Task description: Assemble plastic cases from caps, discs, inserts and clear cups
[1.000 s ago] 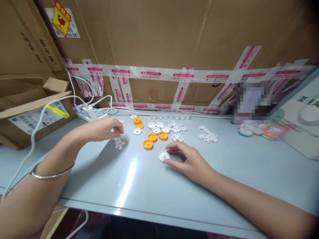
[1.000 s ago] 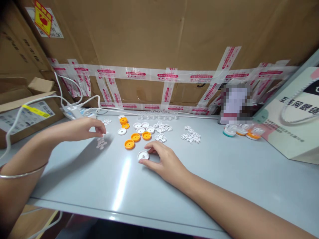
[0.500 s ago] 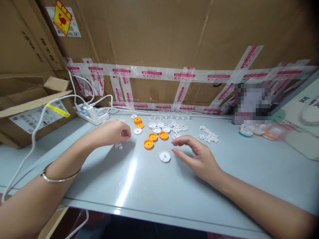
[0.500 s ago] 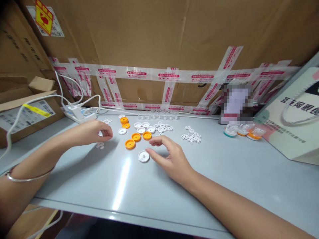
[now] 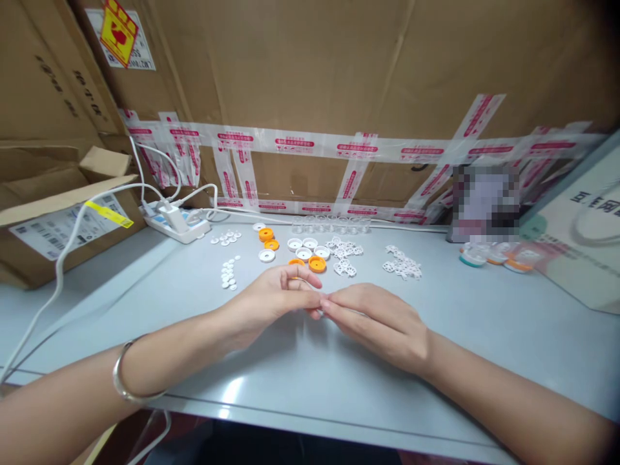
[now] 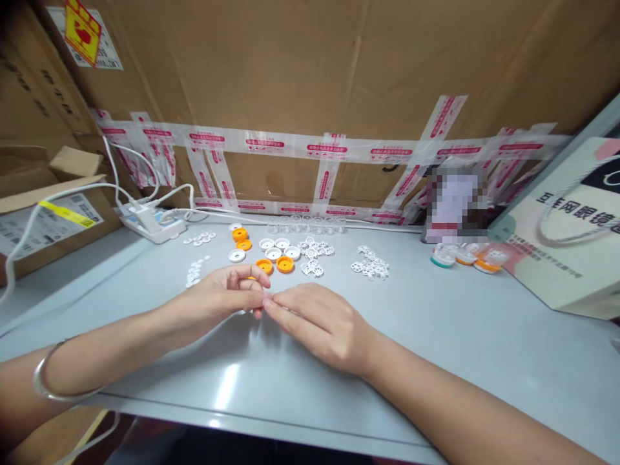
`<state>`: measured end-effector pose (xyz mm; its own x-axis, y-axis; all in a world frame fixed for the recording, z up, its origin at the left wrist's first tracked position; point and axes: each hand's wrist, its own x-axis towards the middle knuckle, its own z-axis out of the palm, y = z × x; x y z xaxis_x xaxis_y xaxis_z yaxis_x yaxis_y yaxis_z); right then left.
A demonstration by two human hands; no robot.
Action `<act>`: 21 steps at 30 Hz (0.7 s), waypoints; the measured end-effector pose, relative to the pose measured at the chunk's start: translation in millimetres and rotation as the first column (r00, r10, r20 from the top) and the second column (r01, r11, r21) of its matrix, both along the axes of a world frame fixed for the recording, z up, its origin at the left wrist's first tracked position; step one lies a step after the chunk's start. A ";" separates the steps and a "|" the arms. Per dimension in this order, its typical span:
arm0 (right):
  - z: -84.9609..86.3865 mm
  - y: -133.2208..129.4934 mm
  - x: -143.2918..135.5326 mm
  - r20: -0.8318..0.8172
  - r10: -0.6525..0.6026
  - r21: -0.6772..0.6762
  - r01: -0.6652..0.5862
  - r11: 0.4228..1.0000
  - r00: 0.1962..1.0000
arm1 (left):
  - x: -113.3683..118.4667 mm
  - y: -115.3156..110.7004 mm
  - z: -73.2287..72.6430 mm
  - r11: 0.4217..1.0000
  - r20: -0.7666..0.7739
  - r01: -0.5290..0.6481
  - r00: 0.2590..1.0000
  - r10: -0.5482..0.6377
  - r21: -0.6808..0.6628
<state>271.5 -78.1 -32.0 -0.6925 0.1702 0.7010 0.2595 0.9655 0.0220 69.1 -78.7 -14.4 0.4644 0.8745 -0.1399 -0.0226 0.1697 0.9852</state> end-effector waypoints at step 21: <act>-21.4 23.6 7.2 0.174 -0.130 -0.280 0.176 0.944 0.976 | -18.8 -0.2 -18.5 0.393 -0.777 0.670 0.538 0.327 0.629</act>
<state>278.7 -54.5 -53.3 -0.7354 0.4639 0.4939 0.4203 0.8840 -0.2045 50.2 -79.0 -32.9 0.7645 0.6157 0.1907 0.6052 -0.7875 0.1163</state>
